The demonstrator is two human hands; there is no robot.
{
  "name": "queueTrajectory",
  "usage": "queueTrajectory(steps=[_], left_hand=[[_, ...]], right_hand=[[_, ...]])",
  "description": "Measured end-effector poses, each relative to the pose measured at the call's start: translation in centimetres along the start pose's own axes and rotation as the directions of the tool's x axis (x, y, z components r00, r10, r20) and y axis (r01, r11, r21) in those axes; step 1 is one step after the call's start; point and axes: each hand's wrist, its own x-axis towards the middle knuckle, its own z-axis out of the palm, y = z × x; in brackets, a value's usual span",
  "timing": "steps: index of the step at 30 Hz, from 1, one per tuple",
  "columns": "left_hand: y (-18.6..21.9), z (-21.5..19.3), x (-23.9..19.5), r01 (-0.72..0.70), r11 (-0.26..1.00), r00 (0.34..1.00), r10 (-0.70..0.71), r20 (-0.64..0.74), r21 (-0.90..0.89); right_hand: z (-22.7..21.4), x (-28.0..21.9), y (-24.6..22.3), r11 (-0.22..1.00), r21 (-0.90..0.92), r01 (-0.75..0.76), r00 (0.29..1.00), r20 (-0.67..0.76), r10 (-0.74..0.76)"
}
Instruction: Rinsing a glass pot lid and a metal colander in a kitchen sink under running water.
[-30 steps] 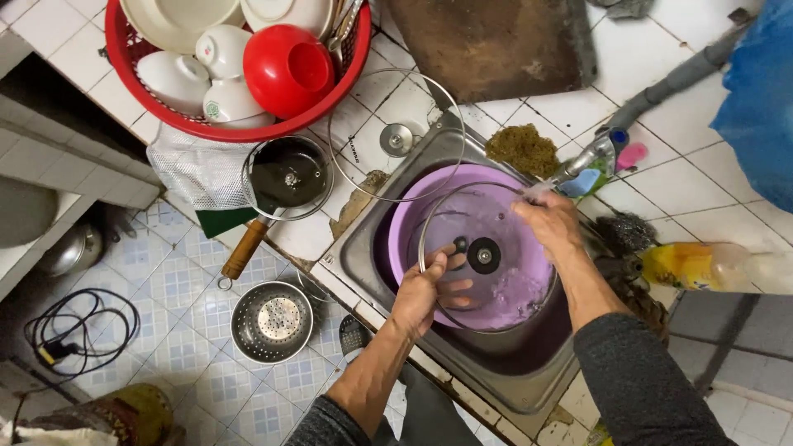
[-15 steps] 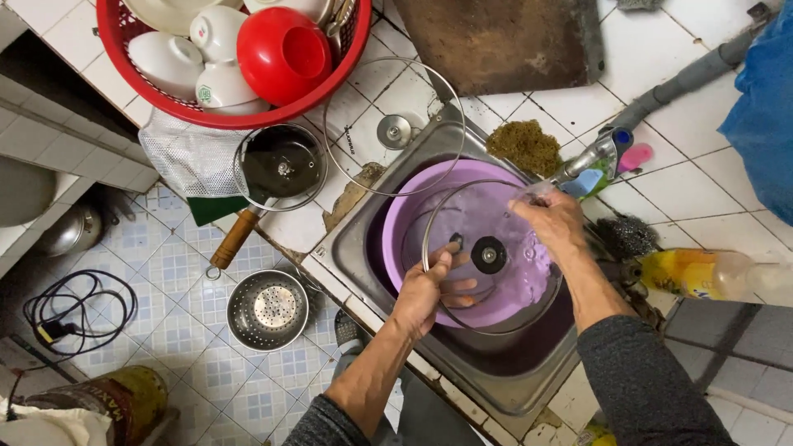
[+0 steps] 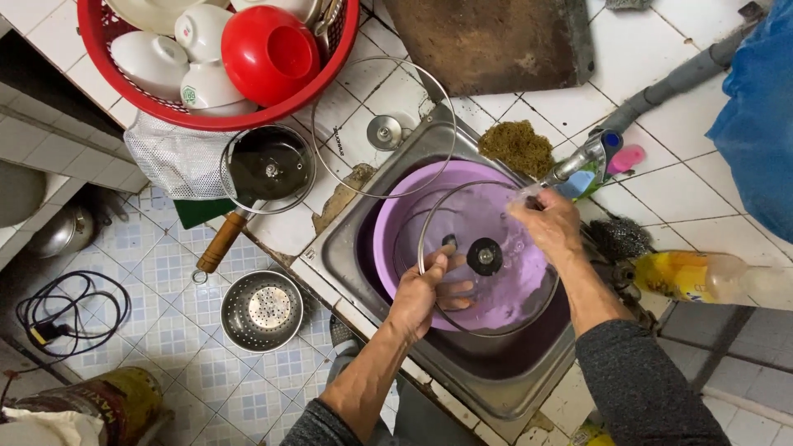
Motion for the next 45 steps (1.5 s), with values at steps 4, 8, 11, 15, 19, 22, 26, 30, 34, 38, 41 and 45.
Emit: queueTrajectory(steps=[4, 8, 11, 15, 19, 22, 26, 30, 34, 38, 41, 45], left_hand=[[-0.1, -0.1, 0.0, -0.002, 1.000, 1.000, 0.002, -0.001, -0.008], [0.1, -0.1, -0.1, -0.002, 1.000, 1.000, 0.002, -0.013, -0.007], [0.5, -0.4, -0.1, 0.004, 1.000, 1.000, -0.004, -0.022, 0.007], [0.5, -0.4, -0.2, 0.017, 1.000, 0.999, -0.017, -0.038, -0.013], [0.5, -1.2, 0.6, 0.000, 1.000, 0.999, 0.001, -0.034, 0.012], [0.4, -2.1, 1.8, 0.003, 1.000, 0.999, -0.002, -0.036, 0.010], [-0.4, -3.1, 3.4, 0.020, 0.999, 0.998, -0.017, 0.062, -0.039], [-0.9, -2.7, 4.2, 0.082, 0.992, 0.996, -0.078, 0.045, -0.101], [-3.0, -3.3, 5.3, 0.064, 0.995, 0.996, -0.059, 0.067, -0.076], [-5.3, -3.8, 6.9, 0.130, 0.985, 0.990, -0.122, 0.077, -0.113], [-8.7, -4.9, 9.3, 0.170, 0.976, 0.985, -0.165, 0.047, -0.136], [-9.8, -3.5, 8.8, 0.245, 0.938, 0.963, -0.264, -0.047, -0.244]], right_hand=[[0.3, 1.0, 1.3, 1.000, -0.002, -0.012, 1.000, -0.007, 0.012], [0.3, 1.5, 2.0, 0.999, -0.051, 0.002, 1.000, 0.029, -0.001], [0.0, 1.1, 1.0, 0.990, -0.136, 0.040, 0.992, 0.126, -0.023], [-0.1, 2.3, 3.0, 0.963, -0.266, 0.040, 0.990, 0.139, -0.002], [-1.7, -1.6, -1.3, 0.993, -0.094, 0.070, 0.994, 0.092, -0.061], [-3.3, -1.2, -1.7, 0.972, 0.204, 0.121, 0.989, -0.106, -0.101], [-6.7, -1.2, -3.5, 0.823, 0.558, 0.104, 0.985, 0.056, -0.163], [-7.5, -4.9, -9.2, 0.977, 0.024, -0.214, 0.976, 0.054, 0.213], [-5.1, -2.4, 1.3, 0.880, -0.470, 0.076, 0.997, 0.054, -0.058], [-3.0, -2.8, 6.2, 0.961, 0.233, -0.148, 0.983, 0.139, 0.118], [-3.9, -2.4, 8.0, 0.955, 0.268, -0.131, 0.985, 0.148, 0.094], [-5.3, -2.3, 6.8, 0.986, 0.147, -0.085, 0.984, 0.169, 0.059]])
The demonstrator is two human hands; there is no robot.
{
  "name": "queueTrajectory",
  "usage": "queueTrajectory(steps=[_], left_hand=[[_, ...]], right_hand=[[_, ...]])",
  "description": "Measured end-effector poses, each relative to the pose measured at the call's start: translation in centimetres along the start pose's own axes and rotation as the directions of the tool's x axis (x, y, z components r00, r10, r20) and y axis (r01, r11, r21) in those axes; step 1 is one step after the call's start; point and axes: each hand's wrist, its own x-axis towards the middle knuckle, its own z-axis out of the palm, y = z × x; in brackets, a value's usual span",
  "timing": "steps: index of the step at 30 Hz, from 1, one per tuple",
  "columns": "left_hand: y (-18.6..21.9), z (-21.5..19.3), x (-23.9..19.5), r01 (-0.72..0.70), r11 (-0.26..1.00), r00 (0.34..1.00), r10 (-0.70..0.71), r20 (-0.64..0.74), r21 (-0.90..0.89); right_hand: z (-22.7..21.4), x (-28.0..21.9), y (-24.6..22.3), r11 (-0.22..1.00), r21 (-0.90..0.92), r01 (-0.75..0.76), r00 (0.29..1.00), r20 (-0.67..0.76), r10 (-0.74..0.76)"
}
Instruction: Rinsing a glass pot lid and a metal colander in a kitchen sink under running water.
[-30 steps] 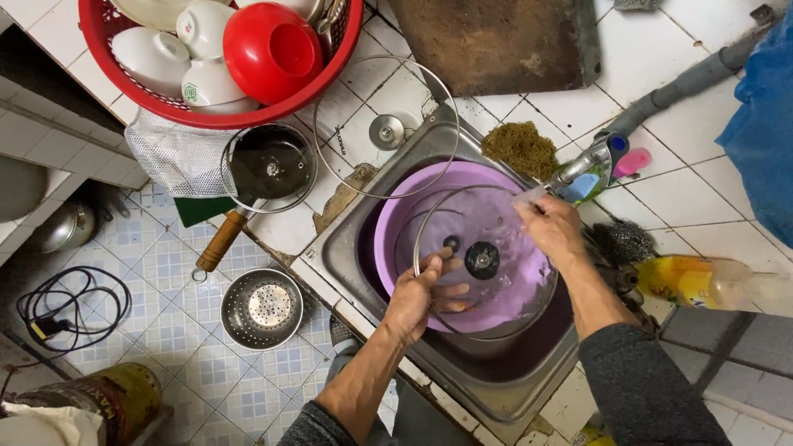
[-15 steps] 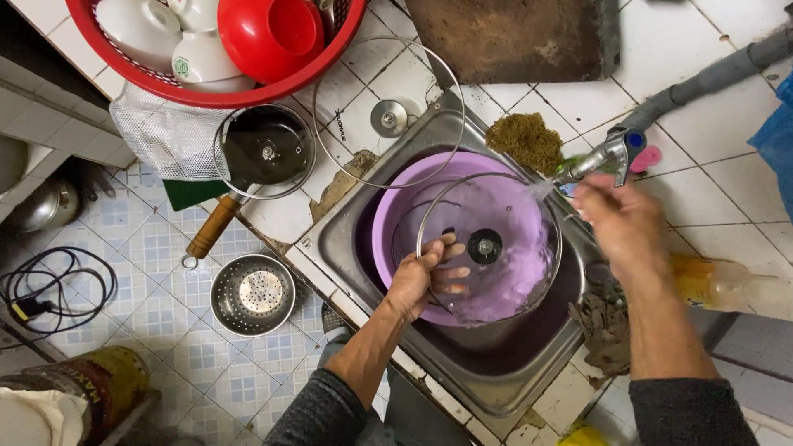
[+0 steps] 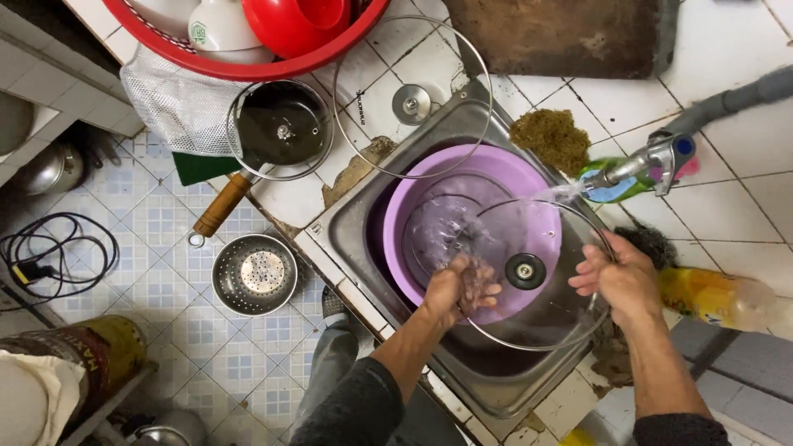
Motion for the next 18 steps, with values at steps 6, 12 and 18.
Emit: queueTrajectory(steps=[6, 12, 18], left_hand=[[3.7, 1.5, -5.7, -0.131, 0.987, 0.991, 0.133, -0.022, 0.093], [6.3, 5.7, -12.8, -0.325, 0.858, 0.920, 0.385, -0.078, 0.397], [5.5, 4.5, -11.5, -0.559, 0.520, 0.714, 0.698, 0.056, 0.646]], right_hand=[[2.7, 2.0, 2.4, 0.999, -0.042, -0.027, 0.994, -0.105, 0.023], [7.9, 5.5, 1.6, 0.990, 0.026, -0.140, 0.981, -0.133, 0.142], [9.9, 1.0, -6.2, 0.987, -0.098, -0.125, 0.992, -0.032, 0.122]])
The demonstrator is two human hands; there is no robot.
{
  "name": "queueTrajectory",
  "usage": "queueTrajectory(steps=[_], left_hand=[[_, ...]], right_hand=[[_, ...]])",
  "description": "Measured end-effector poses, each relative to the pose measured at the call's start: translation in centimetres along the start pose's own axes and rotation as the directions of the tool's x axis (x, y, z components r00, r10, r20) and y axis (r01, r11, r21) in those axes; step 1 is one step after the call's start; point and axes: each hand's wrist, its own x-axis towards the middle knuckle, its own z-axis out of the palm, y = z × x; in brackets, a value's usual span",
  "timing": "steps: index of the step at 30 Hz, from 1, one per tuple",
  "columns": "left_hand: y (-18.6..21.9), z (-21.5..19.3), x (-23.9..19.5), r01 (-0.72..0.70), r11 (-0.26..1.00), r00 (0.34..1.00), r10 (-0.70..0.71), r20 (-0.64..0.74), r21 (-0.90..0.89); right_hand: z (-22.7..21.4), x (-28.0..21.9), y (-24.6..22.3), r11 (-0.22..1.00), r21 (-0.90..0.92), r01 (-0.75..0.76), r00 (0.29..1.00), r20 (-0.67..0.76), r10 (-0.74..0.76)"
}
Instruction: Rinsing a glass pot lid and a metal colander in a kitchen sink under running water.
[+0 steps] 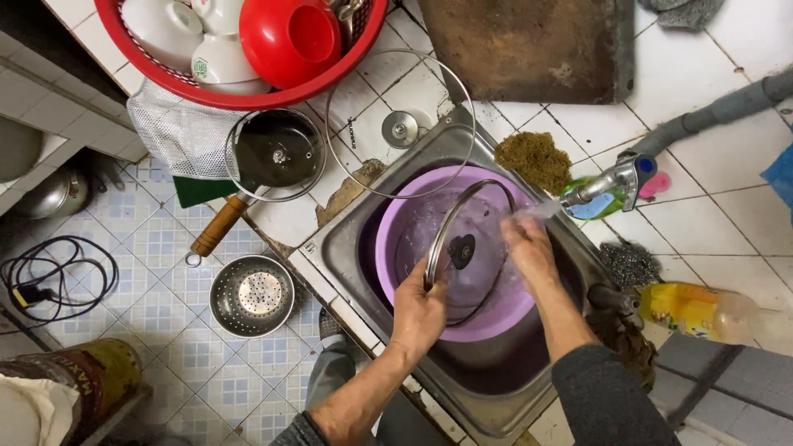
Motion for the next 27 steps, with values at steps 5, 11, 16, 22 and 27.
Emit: queueTrajectory(steps=[5, 11, 16, 22, 27], left_hand=[[-1.4, 1.0, -1.4, -0.146, 0.985, 0.989, 0.145, 0.020, 0.097], [-2.2, 3.5, -3.1, -0.448, 0.816, 0.894, 0.418, 0.163, 0.365], [-2.2, 5.5, -4.7, -0.645, 0.549, 0.741, 0.620, 0.258, 0.531], [1.1, 2.6, -4.3, -0.708, 0.591, 0.672, 0.396, 0.626, 0.386], [-0.7, -0.5, -0.9, 0.248, 0.924, 0.951, -0.289, 0.107, 0.291]], right_hand=[[-2.2, -5.2, -2.6, 0.993, 0.113, 0.046, 0.998, -0.057, -0.040], [-2.9, -10.8, -5.7, 0.977, 0.125, -0.175, 0.961, 0.237, 0.142], [-3.0, -8.5, 1.0, 0.963, 0.262, 0.062, 0.997, -0.064, -0.047], [-7.5, -7.6, 2.5, 0.828, 0.543, -0.141, 0.987, 0.145, 0.072], [-9.3, -1.7, 9.9, 0.755, 0.654, -0.047, 0.945, 0.273, -0.177]])
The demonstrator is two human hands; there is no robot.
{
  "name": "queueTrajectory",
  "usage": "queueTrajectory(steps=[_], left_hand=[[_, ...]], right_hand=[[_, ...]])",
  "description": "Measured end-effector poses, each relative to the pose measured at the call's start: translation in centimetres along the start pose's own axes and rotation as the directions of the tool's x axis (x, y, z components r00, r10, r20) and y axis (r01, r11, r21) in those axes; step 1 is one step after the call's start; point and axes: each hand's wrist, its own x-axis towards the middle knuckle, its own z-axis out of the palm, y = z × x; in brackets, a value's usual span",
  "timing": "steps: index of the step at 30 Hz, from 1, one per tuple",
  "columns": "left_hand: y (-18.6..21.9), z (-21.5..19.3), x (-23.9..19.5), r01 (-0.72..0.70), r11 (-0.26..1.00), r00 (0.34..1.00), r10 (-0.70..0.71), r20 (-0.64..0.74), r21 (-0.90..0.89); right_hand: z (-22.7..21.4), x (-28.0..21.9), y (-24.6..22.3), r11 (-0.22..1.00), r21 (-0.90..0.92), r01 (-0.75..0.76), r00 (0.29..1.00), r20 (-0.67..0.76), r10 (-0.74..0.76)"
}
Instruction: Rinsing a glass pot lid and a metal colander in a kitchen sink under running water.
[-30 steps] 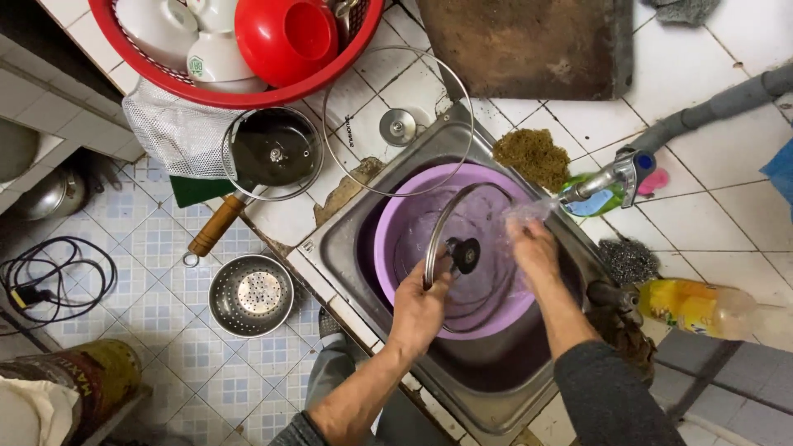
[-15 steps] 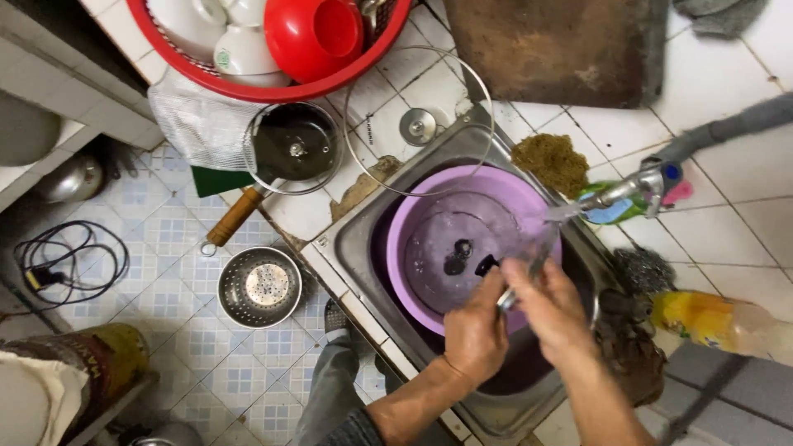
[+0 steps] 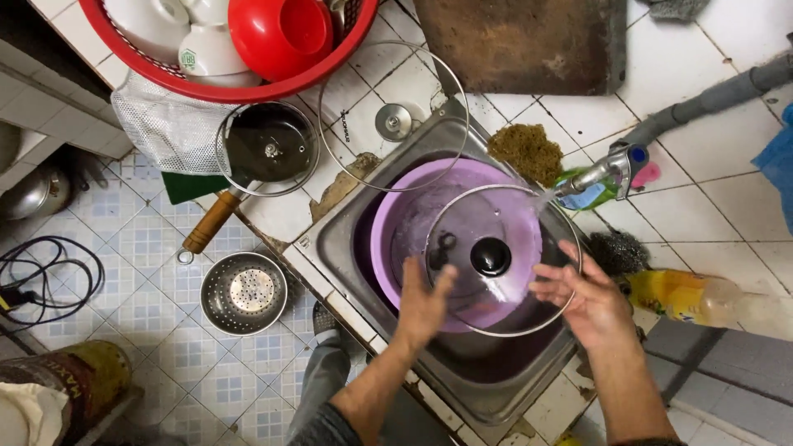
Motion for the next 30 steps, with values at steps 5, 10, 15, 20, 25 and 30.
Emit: queueTrajectory(steps=[5, 10, 15, 20, 25, 30], left_hand=[[-5.2, -0.2, 7.5, 0.253, 0.820, 0.968, -0.217, 0.130, -0.513], [-6.2, 0.4, 10.4, 0.261, 0.621, 0.961, -0.237, 0.141, -0.739], [-3.7, -0.2, 10.2, 0.219, 0.651, 0.971, -0.071, 0.229, -0.727], [-0.3, -1.4, 8.1, 0.172, 0.644, 0.949, 0.095, 0.302, -0.745], [0.7, -1.4, 8.1, 0.084, 0.648, 0.935, 0.211, 0.284, -0.757], [0.1, -1.8, 8.9, 0.085, 0.592, 0.973, 0.123, 0.195, -0.801]], right_hand=[[-2.5, 3.9, 2.6, 0.996, 0.092, 0.011, 0.997, 0.072, -0.017], [-3.5, 6.6, 5.9, 0.979, 0.204, -0.013, 0.994, 0.113, -0.010], [-2.9, 8.4, 7.6, 0.904, 0.426, -0.034, 0.999, 0.039, 0.020], [2.4, 8.2, 5.7, 0.947, 0.315, -0.068, 0.934, -0.314, 0.172], [5.5, 7.9, 3.2, 0.973, 0.228, -0.035, 0.875, -0.463, 0.140], [5.4, 7.7, 2.1, 0.805, -0.589, -0.067, 0.815, -0.498, -0.297]])
